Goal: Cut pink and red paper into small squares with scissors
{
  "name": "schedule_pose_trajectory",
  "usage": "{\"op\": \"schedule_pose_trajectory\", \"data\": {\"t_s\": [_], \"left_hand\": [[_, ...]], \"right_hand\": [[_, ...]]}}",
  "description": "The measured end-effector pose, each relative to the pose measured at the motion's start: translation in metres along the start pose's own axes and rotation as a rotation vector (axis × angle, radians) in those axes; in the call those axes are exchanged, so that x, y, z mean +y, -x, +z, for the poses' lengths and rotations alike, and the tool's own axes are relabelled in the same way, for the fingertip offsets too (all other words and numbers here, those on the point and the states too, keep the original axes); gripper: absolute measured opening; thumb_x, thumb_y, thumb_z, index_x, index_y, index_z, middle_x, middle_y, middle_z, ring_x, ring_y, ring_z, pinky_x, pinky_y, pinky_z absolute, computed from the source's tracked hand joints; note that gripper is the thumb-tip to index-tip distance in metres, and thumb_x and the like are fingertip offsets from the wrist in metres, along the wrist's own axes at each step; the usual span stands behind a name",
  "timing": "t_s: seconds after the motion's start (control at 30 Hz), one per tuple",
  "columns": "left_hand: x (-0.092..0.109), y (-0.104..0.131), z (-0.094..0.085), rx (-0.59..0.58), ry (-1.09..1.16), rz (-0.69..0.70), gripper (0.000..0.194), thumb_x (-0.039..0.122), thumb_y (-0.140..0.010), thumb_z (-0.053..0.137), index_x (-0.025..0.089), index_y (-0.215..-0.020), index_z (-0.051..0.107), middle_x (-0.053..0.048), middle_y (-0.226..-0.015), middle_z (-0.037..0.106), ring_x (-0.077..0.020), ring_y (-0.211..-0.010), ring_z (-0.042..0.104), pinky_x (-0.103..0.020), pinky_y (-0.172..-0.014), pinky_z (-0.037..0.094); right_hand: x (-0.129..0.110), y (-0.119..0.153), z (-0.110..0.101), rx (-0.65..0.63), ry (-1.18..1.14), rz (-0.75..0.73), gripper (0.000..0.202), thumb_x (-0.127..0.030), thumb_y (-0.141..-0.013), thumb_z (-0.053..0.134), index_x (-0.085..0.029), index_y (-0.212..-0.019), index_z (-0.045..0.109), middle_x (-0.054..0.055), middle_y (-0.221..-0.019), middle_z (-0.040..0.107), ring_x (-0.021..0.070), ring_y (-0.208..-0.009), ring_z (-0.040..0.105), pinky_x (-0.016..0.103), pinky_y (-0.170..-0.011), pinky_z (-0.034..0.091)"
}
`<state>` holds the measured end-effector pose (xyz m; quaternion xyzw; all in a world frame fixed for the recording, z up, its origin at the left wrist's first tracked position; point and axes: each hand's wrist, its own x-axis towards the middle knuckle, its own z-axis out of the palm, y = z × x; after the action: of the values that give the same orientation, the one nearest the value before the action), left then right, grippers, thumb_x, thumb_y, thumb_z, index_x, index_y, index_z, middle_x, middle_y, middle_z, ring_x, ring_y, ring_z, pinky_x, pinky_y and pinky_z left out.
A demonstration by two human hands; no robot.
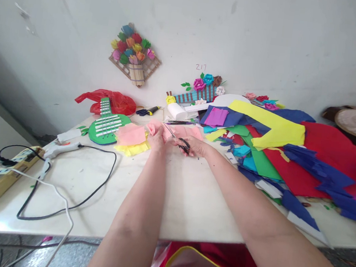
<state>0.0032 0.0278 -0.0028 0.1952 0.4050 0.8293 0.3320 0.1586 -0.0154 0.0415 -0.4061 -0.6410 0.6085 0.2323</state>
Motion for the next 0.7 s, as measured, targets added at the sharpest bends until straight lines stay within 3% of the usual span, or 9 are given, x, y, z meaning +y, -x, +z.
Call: {"op": "schedule_pose_trajectory", "data": {"t_s": [0.7], "left_hand": [[0.001, -0.001, 0.0, 0.027, -0.019, -0.021, 0.019, 0.019, -0.065, 0.072, 0.016, -0.074, 0.056, 0.001, -0.072, 0.057, -0.0129, -0.072, 0.06, -0.025, -0.067, 0.048]], "right_hand": [[0.017, -0.019, -0.004, 0.015, 0.041, -0.051, 0.031, -0.045, -0.084, 0.061, -0.015, -0.082, 0.059, -0.006, -0.049, 0.051, 0.0039, -0.033, 0.042, 0.014, -0.025, 0.022]]}}
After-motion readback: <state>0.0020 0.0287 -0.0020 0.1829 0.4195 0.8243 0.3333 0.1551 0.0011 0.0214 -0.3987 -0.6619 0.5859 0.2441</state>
